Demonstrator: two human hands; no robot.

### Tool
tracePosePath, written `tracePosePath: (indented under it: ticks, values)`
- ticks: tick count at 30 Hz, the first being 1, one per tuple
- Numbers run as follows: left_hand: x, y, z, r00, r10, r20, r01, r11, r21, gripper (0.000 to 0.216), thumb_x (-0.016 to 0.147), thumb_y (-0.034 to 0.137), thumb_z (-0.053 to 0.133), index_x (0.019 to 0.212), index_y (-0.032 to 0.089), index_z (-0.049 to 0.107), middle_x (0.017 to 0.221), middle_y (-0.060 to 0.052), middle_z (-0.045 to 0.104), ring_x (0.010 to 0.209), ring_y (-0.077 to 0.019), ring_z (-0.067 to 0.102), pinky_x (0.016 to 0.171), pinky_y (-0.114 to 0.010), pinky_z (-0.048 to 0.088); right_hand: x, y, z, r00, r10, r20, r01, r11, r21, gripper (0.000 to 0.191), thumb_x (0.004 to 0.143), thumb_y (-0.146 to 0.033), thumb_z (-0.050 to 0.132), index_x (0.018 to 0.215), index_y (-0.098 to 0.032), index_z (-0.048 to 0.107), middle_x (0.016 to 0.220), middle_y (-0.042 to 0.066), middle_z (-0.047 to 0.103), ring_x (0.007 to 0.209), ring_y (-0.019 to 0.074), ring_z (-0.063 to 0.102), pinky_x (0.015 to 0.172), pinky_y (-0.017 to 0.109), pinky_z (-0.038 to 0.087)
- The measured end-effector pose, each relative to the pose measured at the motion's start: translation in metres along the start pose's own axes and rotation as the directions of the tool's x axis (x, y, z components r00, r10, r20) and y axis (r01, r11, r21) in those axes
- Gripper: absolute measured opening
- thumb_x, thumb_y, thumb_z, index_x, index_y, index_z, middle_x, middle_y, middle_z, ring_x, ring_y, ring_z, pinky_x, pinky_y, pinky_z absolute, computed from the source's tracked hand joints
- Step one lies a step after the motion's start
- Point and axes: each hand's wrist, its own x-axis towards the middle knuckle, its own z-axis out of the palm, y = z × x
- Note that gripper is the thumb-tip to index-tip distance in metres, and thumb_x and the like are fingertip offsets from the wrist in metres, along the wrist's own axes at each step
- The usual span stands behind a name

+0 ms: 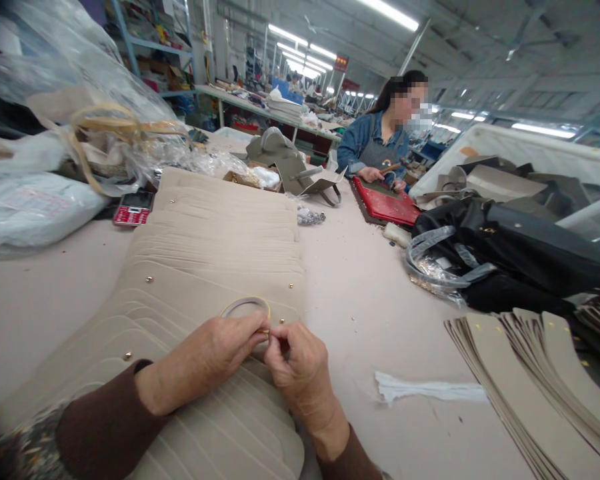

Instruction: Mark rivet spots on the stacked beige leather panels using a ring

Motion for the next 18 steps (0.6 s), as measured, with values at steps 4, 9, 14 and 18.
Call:
tracePosePath:
  ticks: [4, 9, 14, 18]
  values:
    - [0.0, 0.004, 0.001, 0.996, 0.044, -0.078, -0.04, 0.998, 0.048, 0.016, 0.093, 0.012, 0.04, 0.085, 0.02, 0.051, 0.07, 0.001, 0.06, 0.06, -0.0158, 0.057, 0.053, -0.028, 0.037, 0.004, -0.004, 0.003, 0.924, 0.372, 0.093, -0.383, 0.885, 0.266, 0.013, 0.08, -0.021, 0.057, 0.073, -0.017, 0.067, 0.058, 0.0, 0.064, 0.05, 0.0122, 0.057, 0.051, 0.023, 0.045]
    - [0.001, 0.009, 0.003, 0.986, 0.106, -0.13, -0.098, 0.993, 0.067, 0.019, 0.095, 0.012, 0.037, 0.087, 0.019, 0.052, 0.072, 0.0, 0.058, 0.065, -0.015, 0.056, 0.059, -0.026, 0.041, 0.012, 0.013, 0.004, 0.681, 0.683, 0.264, -0.696, 0.49, 0.525, 0.026, 0.071, -0.041, 0.07, 0.069, -0.016, 0.064, 0.049, -0.002, 0.06, 0.039, 0.0104, 0.053, 0.041, 0.021, 0.041]
    - [0.004, 0.005, -0.004, 0.986, -0.16, 0.048, 0.14, 0.95, 0.278, 0.016, 0.096, 0.011, 0.041, 0.09, 0.019, 0.055, 0.083, -0.003, 0.061, 0.077, -0.02, 0.058, 0.063, -0.029, 0.045, 0.011, 0.026, 0.001, 0.705, 0.655, 0.27, -0.7, 0.582, 0.414, 0.034, 0.074, -0.046, 0.07, 0.081, -0.013, 0.07, 0.058, 0.001, 0.065, 0.045, 0.0109, 0.057, 0.046, 0.021, 0.046]
    - [0.005, 0.005, -0.006, 0.97, -0.209, 0.125, 0.161, 0.936, 0.313, 0.015, 0.096, 0.012, 0.042, 0.094, 0.019, 0.055, 0.091, -0.005, 0.061, 0.084, -0.021, 0.058, 0.07, -0.032, 0.048, 0.008, 0.024, 0.004, 0.743, 0.621, 0.247, -0.669, 0.694, 0.267, 0.03, 0.079, -0.044, 0.064, 0.079, -0.014, 0.072, 0.057, 0.001, 0.064, 0.049, 0.0126, 0.057, 0.049, 0.023, 0.048]
